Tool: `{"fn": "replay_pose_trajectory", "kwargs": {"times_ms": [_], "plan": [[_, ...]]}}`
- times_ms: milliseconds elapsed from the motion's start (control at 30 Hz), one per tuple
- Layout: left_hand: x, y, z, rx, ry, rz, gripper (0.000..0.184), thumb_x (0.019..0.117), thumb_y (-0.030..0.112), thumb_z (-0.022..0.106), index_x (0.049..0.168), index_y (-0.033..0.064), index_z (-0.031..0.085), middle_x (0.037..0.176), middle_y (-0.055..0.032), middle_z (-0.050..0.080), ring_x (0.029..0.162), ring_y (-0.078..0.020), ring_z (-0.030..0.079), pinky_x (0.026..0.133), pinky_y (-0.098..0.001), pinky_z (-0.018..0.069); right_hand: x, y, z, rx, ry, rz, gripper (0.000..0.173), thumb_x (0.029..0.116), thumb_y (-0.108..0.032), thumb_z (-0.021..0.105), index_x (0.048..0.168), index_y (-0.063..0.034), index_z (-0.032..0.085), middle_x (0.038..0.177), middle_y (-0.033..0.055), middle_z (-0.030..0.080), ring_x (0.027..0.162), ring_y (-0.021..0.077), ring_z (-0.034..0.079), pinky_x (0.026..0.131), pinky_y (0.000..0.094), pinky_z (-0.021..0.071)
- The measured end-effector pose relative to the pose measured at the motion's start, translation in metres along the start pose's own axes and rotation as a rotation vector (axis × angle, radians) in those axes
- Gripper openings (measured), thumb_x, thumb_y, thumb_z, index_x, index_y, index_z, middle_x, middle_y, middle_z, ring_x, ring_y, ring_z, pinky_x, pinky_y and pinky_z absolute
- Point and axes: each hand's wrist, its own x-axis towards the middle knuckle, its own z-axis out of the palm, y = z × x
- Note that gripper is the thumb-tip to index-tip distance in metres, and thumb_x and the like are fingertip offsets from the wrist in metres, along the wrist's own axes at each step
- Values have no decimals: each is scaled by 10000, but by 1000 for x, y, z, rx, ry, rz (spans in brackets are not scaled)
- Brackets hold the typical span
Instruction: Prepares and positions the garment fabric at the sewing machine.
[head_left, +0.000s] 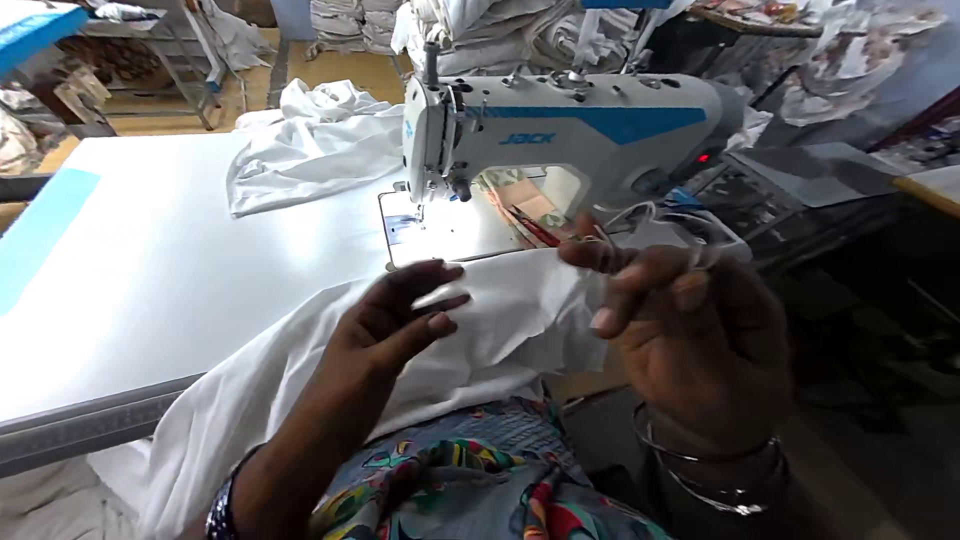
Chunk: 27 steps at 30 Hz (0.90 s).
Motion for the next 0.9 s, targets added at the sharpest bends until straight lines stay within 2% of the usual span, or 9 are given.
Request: {"fn": "replay_pose_trajectory", "kwargs": {"times_ms": [100, 167, 233, 333, 467, 533, 633, 800, 900], "plan": [[5, -10, 16, 295, -219, 46, 809, 908, 396, 754, 1574, 172, 353, 1508, 20, 528, 1313, -87, 563, 1049, -308, 529, -1, -12, 1, 156, -312, 64, 240, 1068, -268, 551, 1022, -86, 702, 933, -35, 744, 919, 54, 715, 990, 318, 586], [2, -23, 35, 344, -470, 154, 575, 971, 374, 684, 1401, 19, 544, 1318, -37, 657, 1192, -36, 615, 1029, -256, 517, 0, -20, -7, 383, -451, 81, 209, 1057, -175, 577, 1012, -19, 708, 953, 35, 756, 962, 124, 734, 1058, 424, 560], [5, -32, 45, 450, -584, 160, 247, 1040, 222, 610, 1151, 23, 703, 1066, -39, 753, 964, -33, 701, 887, -228, 572, -2, -30, -25, 304, -181, 5, 186, 1051, -224, 577, 1060, -118, 730, 951, -32, 756, 955, 114, 730, 1086, 455, 535], [12, -33, 36, 526, -399, 114, 241, 1084, 196, 496, 1148, 117, 715, 914, 37, 745, 802, -23, 700, 758, -204, 592, 8, -27, -48, -162, 138, -108, 207, 1082, -205, 517, 1222, -140, 655, 1136, -40, 736, 1027, 150, 729, 986, 376, 602], [18, -2, 31, 358, -213, 216, 277, 1099, 225, 468, 1238, 121, 684, 853, 13, 743, 718, -73, 710, 691, -217, 616, -27, -2, -30, -247, -297, 269, 565, 1047, -464, 527, 1465, -84, 524, 1421, 2, 601, 1181, 71, 650, 961, 272, 590], [20, 8, 33, 335, -166, 290, 269, 1096, 196, 469, 1235, 92, 675, 848, 5, 727, 711, -80, 700, 684, -213, 613, -45, 15, -20, -74, -485, 427, 491, 1037, -372, 598, 1385, -25, 593, 1256, 44, 690, 1125, 49, 661, 966, 247, 563], [20, -3, 33, 290, -88, 242, 265, 1092, 258, 482, 1210, 129, 680, 892, 14, 710, 762, -81, 689, 710, -222, 599, -50, 22, -13, 170, -358, 549, 299, 1084, -276, 518, 1158, -55, 705, 879, -38, 698, 811, -16, 653, 769, 166, 559], [8, -49, 37, 162, -279, -53, 547, 1089, 543, 328, 1407, 163, 561, 1253, 17, 662, 1167, -102, 636, 1017, -340, 535, -38, 15, -12, 389, -93, 493, 228, 1063, -261, 559, 1105, -96, 712, 833, -16, 705, 690, 16, 672, 665, 174, 593], [4, -57, 38, 445, -167, -28, 456, 1114, 383, 362, 945, 150, 716, 837, 109, 671, 799, 34, 622, 753, -191, 525, -37, 13, -11, 193, -35, 377, 246, 1087, -182, 506, 1224, -113, 698, 783, -35, 675, 614, 5, 645, 603, 182, 603]]}}
